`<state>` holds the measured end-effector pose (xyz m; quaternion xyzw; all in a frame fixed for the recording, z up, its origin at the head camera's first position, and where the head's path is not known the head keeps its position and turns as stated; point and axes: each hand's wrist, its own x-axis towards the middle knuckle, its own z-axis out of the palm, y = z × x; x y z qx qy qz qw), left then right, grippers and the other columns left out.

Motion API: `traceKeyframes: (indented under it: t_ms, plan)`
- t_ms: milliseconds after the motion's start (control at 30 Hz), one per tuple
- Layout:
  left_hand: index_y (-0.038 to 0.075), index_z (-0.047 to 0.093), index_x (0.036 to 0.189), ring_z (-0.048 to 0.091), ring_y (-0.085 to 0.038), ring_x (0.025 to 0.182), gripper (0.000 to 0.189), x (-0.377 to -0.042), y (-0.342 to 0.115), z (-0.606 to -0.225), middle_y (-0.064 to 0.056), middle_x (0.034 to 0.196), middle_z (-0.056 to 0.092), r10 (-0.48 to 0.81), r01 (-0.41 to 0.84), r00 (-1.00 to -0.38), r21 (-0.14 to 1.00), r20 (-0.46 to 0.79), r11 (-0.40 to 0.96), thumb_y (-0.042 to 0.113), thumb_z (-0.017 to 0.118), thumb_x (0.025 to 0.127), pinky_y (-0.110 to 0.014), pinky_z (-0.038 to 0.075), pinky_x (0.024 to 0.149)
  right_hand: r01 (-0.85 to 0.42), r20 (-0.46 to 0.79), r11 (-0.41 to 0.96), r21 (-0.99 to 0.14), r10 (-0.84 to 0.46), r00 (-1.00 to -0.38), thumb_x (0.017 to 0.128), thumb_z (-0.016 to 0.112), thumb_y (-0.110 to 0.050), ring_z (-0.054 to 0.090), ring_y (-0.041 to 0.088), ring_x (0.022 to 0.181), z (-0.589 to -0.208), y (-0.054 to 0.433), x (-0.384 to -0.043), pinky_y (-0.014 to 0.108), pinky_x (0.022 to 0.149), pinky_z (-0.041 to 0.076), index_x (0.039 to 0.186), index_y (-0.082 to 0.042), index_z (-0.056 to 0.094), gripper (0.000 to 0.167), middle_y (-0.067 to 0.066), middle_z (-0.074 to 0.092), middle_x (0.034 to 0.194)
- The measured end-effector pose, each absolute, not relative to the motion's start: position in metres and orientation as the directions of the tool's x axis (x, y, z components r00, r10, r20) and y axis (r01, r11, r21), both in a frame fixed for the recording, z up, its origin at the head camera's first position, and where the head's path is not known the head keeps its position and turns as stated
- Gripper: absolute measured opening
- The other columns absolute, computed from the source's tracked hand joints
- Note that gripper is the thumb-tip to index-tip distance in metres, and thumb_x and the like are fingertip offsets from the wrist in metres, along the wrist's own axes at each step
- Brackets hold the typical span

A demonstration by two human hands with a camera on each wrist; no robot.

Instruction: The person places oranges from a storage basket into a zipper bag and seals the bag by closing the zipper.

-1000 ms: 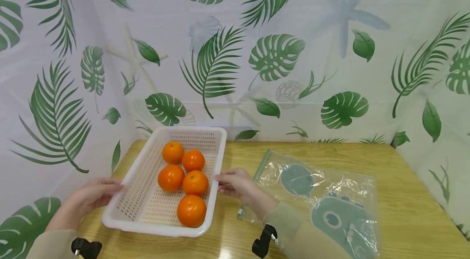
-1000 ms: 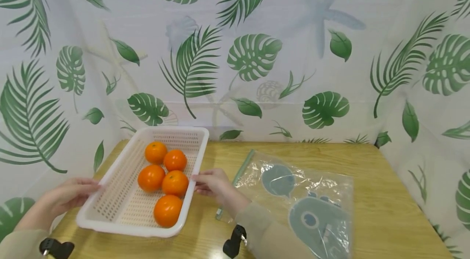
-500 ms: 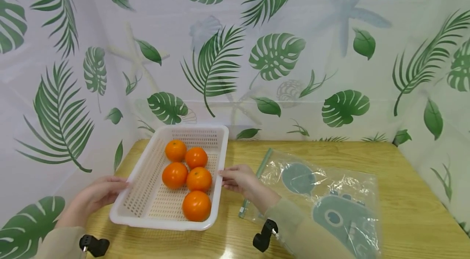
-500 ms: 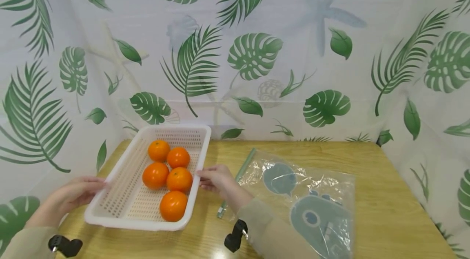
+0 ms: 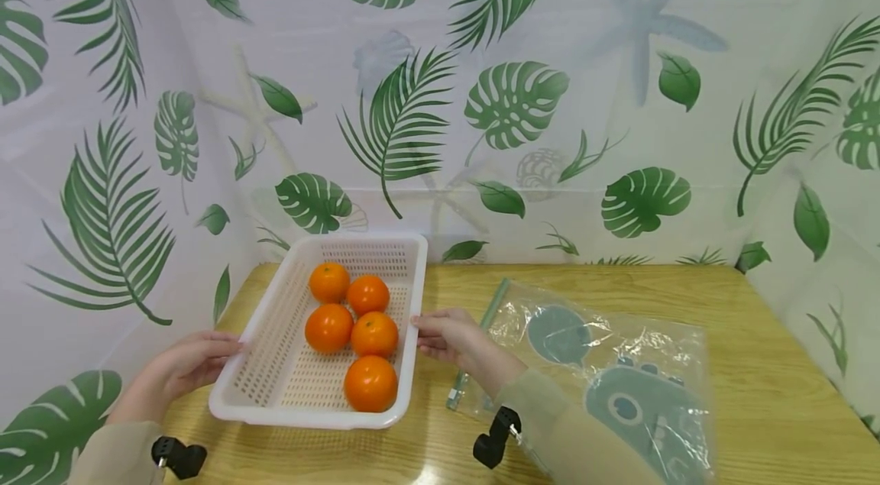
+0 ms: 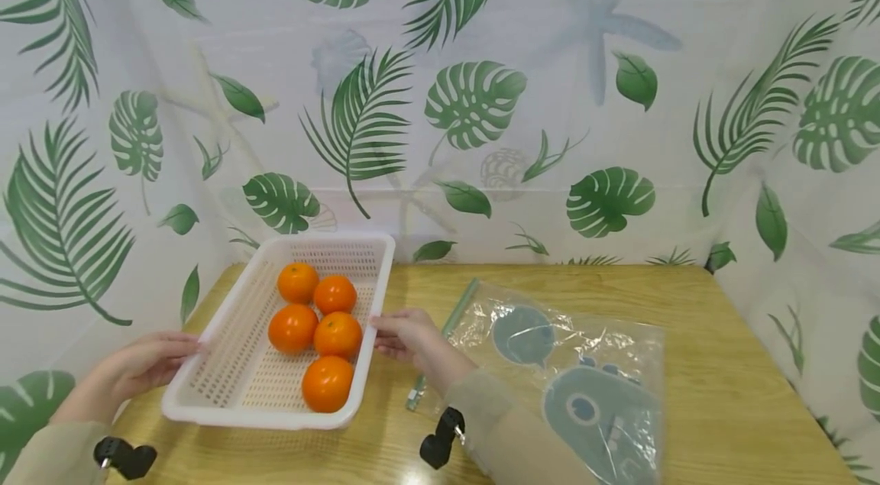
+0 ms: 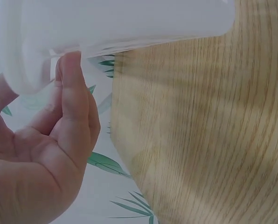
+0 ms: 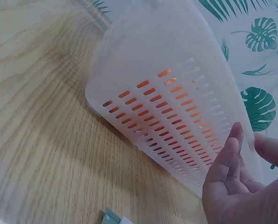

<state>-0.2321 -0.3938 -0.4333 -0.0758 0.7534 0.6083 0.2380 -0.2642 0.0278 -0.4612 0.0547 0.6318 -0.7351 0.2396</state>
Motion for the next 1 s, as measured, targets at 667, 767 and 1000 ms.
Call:
traceKeyframes:
  t_ms: [667,767,1000]
  plan:
    - [-0.018,0.041,0.147,0.072,-0.011,0.098,0.06,-0.234,-0.387,-0.432,0.002,0.109,0.074,0.095,-0.334,-0.902,0.82,-0.421,0.464,0.024,0.058,0.108,-0.032,0.064,0.087,0.368,-0.341,-0.008,-0.93,-0.359,-0.869,0.106,0.063,-0.018,0.071,0.01,0.079,-0.462,0.037,-0.264,0.028,0.087,0.063,0.135,0.011,0.058,0.041,0.004,0.075,0.093]
    - [-0.019,0.04,0.148,0.072,-0.008,0.099,0.06,-0.234,-0.393,-0.431,0.006,0.11,0.074,0.125,-0.318,-0.901,0.829,-0.415,0.46,0.026,0.053,0.11,-0.03,0.062,0.088,0.356,-0.33,0.002,-0.934,-0.382,-0.864,0.108,0.059,-0.018,0.071,0.01,0.083,-0.46,0.041,-0.266,0.034,0.096,0.062,0.138,0.011,0.057,0.042,0.006,0.076,0.1]
    - [-0.018,0.045,0.144,0.075,-0.004,0.091,0.052,-0.232,-0.404,-0.417,0.007,0.106,0.074,0.134,-0.287,-0.917,0.855,-0.376,0.432,0.024,0.046,0.113,-0.026,0.064,0.085,0.38,-0.352,-0.008,-0.925,-0.363,-0.863,0.109,0.054,-0.017,0.069,0.01,0.087,-0.459,0.053,-0.275,0.03,0.095,0.059,0.141,0.01,0.057,0.042,0.003,0.072,0.1]
